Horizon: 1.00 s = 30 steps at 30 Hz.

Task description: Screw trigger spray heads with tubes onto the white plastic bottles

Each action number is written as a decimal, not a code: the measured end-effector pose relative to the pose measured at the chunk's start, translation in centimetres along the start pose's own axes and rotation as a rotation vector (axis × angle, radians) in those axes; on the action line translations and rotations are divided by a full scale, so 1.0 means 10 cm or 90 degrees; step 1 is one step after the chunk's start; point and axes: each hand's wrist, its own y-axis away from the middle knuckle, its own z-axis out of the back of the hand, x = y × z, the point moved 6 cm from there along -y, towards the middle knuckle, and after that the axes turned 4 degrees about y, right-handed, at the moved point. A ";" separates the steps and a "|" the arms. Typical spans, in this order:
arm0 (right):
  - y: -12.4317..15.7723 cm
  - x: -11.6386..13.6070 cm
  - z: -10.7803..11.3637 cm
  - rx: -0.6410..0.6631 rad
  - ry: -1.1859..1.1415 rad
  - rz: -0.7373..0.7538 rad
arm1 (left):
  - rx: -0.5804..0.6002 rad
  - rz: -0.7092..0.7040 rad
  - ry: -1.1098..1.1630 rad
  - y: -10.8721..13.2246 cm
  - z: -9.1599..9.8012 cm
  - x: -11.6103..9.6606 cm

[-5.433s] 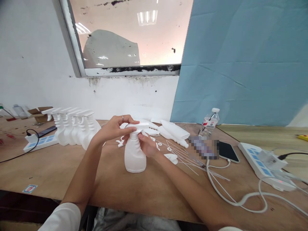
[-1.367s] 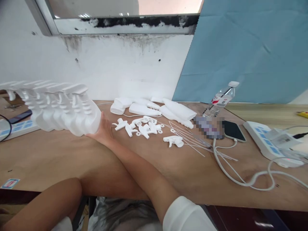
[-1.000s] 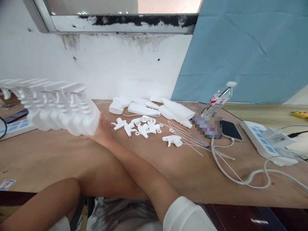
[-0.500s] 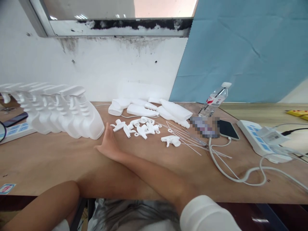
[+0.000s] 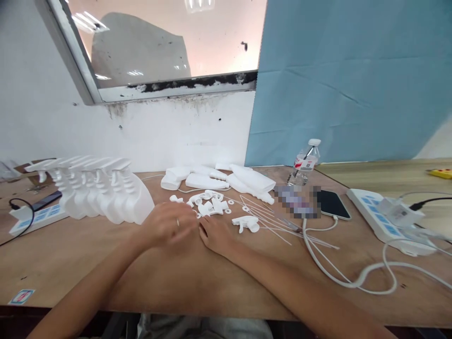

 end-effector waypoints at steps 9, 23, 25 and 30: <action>-0.03 -0.05 -0.04 0.026 0.099 -0.018 | -0.190 0.330 -0.040 0.27 -0.33 1.45; -0.02 -0.06 0.08 -0.005 -0.049 -0.006 | -0.288 0.416 0.067 0.37 -0.43 1.54; -0.02 -0.07 0.08 -0.018 -0.088 -0.011 | -0.302 0.377 0.079 0.34 -0.38 1.42; -0.07 -0.20 0.04 -0.054 -0.177 -0.063 | -0.224 0.215 0.126 0.24 -0.42 0.99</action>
